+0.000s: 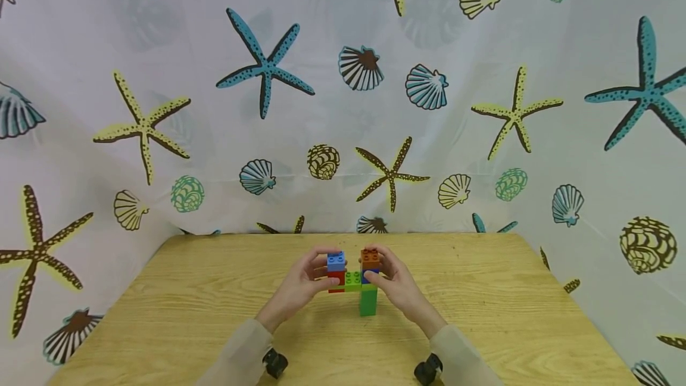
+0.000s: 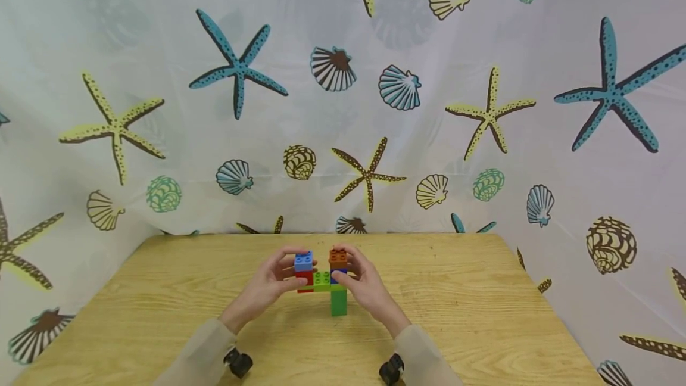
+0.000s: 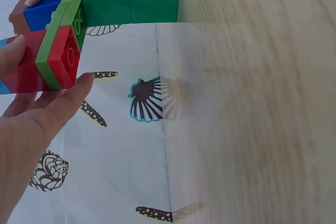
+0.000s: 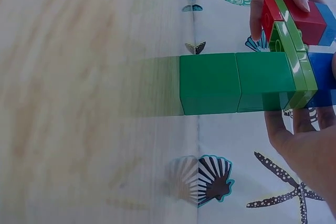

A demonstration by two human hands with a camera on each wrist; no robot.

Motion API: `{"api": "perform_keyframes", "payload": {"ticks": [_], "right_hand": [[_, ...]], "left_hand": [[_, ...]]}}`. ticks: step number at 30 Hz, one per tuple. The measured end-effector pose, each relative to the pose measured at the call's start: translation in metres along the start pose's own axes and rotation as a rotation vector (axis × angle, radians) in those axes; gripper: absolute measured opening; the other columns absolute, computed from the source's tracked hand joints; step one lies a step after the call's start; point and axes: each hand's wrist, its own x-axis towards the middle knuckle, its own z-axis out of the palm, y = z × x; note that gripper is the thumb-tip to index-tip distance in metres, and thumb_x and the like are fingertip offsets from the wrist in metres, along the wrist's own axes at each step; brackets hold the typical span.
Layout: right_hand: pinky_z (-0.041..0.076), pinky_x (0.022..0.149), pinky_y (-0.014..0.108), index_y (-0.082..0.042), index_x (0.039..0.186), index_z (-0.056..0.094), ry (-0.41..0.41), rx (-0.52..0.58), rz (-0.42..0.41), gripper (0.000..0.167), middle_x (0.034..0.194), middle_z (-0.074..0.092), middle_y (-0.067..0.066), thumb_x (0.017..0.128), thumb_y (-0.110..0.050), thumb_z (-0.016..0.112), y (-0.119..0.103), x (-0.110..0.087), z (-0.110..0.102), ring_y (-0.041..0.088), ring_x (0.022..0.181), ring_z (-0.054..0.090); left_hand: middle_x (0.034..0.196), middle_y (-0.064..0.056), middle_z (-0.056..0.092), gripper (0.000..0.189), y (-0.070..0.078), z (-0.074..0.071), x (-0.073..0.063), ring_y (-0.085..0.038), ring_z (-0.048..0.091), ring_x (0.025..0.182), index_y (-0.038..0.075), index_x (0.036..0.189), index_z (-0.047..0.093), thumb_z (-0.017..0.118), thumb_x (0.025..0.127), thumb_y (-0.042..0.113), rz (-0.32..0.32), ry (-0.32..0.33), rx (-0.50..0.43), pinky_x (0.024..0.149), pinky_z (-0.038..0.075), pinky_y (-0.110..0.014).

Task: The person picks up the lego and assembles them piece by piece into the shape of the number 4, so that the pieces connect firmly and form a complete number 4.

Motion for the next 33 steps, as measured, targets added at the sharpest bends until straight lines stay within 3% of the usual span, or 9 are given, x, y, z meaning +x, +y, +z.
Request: {"api": "perform_keyframes", "payload": {"ticks": [5, 12, 21, 26, 33], "right_hand": [[0.049, 0.099, 0.037, -0.018, 0.141, 0.043, 0.003, -0.005, -0.013, 0.046, 0.141, 0.050, 0.025, 0.098, -0.015, 0.060, -0.0010, 0.0004, 0.0010, 0.033, 0.128, 0.051], [0.050, 0.098, 0.038, -0.020, 0.142, 0.044, 0.009, -0.015, 0.007, 0.046, 0.138, 0.054, 0.018, 0.098, -0.015, 0.060, -0.0016, 0.0004, 0.0006, 0.035, 0.126, 0.052], [0.046, 0.104, 0.040, -0.028, 0.152, 0.034, -0.054, -0.020, 0.041, 0.058, 0.148, 0.046, 0.016, 0.100, -0.014, 0.057, -0.0023, -0.0025, -0.0041, 0.032, 0.133, 0.048], [0.042, 0.108, 0.047, -0.034, 0.156, 0.021, -0.067, -0.073, 0.034, 0.072, 0.152, 0.042, 0.014, 0.099, -0.011, 0.058, 0.0006, -0.0043, -0.0069, 0.034, 0.135, 0.046], [0.045, 0.103, 0.051, -0.048, 0.153, 0.017, -0.040, -0.157, 0.068, 0.081, 0.155, 0.035, 0.016, 0.097, -0.008, 0.059, 0.0053, -0.0034, -0.0070, 0.040, 0.131, 0.048]], "left_hand": [[0.135, -0.020, 0.057, 0.050, 0.0005, -0.0027, 0.0002, -0.034, 0.059, 0.119, 0.020, 0.134, 0.052, 0.070, 0.090, 0.007, 0.012, -0.014, -0.019, 0.096, 0.052, -0.045], [0.136, -0.014, 0.058, 0.052, 0.0043, -0.0029, -0.0010, -0.033, 0.058, 0.122, 0.024, 0.136, 0.051, 0.068, 0.090, 0.005, 0.016, -0.024, -0.004, 0.099, 0.050, -0.046], [0.142, -0.015, 0.051, 0.077, 0.0013, -0.0041, -0.0031, -0.034, 0.056, 0.125, 0.035, 0.148, 0.038, 0.066, 0.089, -0.005, 0.073, -0.061, 0.137, 0.106, 0.042, -0.054], [0.138, -0.014, 0.054, 0.076, -0.0006, -0.0044, -0.0034, -0.034, 0.058, 0.121, 0.036, 0.148, 0.037, 0.066, 0.089, -0.003, 0.085, -0.035, 0.176, 0.104, 0.045, -0.051], [0.132, -0.014, 0.059, 0.072, -0.0042, -0.0044, -0.0017, -0.032, 0.062, 0.114, 0.038, 0.144, 0.039, 0.069, 0.089, 0.003, 0.035, 0.063, 0.147, 0.096, 0.053, -0.042]]}}
